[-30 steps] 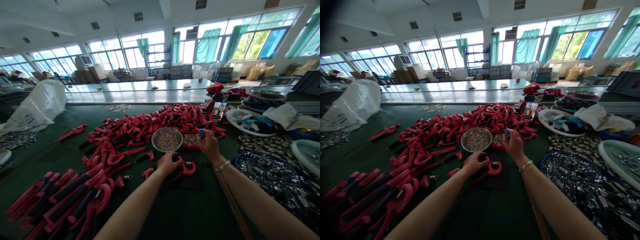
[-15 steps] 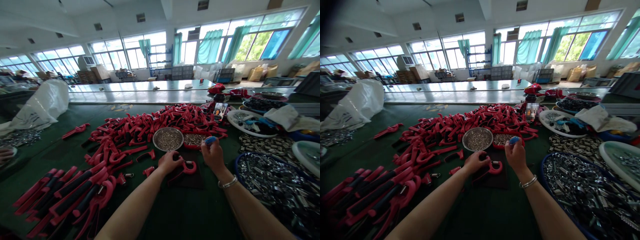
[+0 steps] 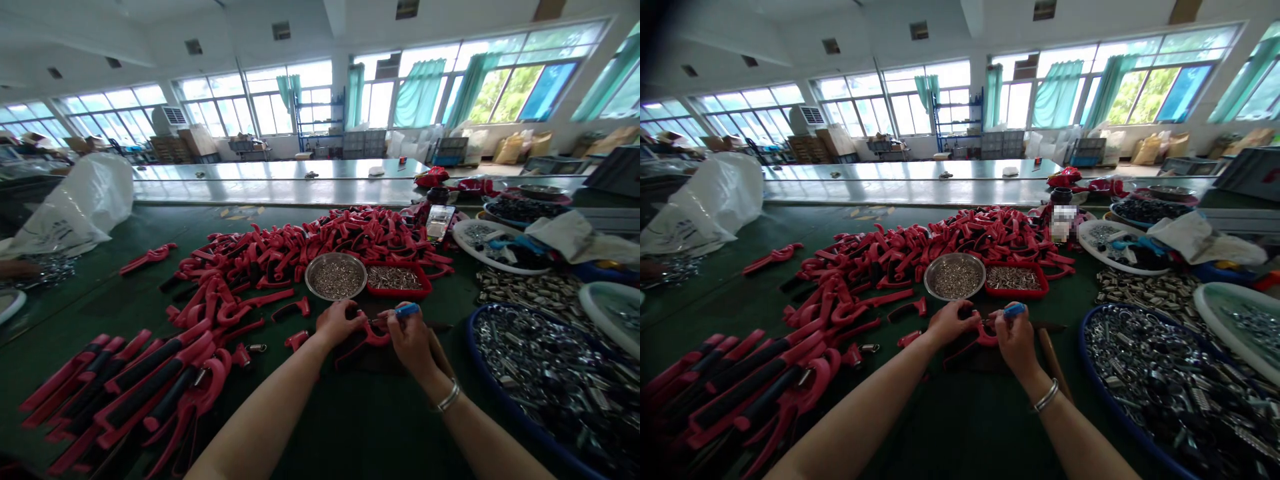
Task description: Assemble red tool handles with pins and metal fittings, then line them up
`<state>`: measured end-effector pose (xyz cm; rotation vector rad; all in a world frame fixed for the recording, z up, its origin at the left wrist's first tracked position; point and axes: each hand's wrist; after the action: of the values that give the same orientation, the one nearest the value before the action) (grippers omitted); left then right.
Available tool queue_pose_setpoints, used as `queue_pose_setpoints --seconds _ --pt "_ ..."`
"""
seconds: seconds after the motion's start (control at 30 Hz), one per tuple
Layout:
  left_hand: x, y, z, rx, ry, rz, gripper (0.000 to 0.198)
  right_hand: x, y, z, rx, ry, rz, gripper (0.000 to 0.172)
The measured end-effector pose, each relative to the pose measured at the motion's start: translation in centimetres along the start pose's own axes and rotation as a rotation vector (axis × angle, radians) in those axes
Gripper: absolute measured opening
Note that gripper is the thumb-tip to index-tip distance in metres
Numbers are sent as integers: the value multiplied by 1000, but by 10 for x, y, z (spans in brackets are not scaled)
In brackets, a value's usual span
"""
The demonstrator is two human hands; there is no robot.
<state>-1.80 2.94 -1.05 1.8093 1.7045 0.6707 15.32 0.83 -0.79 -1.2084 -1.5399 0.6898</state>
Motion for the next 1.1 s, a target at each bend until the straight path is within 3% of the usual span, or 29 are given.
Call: queue_pose_setpoints --seconds 0.17,0.27,0.4,0.47,0.53,0.63,0.83,1.0,1.1 --pt "-1 2 -1 8 4 -2 46 -4 -11 2 -133 -15 -74 19" --pt "-2 4 -1 12 18 -4 44 -1 -10 3 -94 -24 -29 22" --pt "-2 6 -1 7 7 -10 41 6 -2 7 246 27 318 29" --pt "0 6 -1 3 -15 -8 41 7 0 10 401 -21 498 29" --pt "2 5 -1 -3 -27 -4 41 7 -1 12 451 -108 563 29" --pt "3 3 -1 -17 -30 -7 42 5 -2 9 404 -131 504 33" --pt "1 4 -1 -43 -31 -18 44 6 -1 -4 310 54 263 38" --pt "1 3 -1 -40 -23 -21 43 9 1 -2 200 -17 162 37" --pt "0 4 -2 -29 -17 -30 44 28 8 -8 5 43 39 33"
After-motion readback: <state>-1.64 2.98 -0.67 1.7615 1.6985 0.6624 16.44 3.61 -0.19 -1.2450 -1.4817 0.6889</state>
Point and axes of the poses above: each hand's wrist, its own x-axis towards the middle knuckle, its own z-axis out of the palm, y = z × x, and after that the axes turned 6 degrees about -x, right-handed
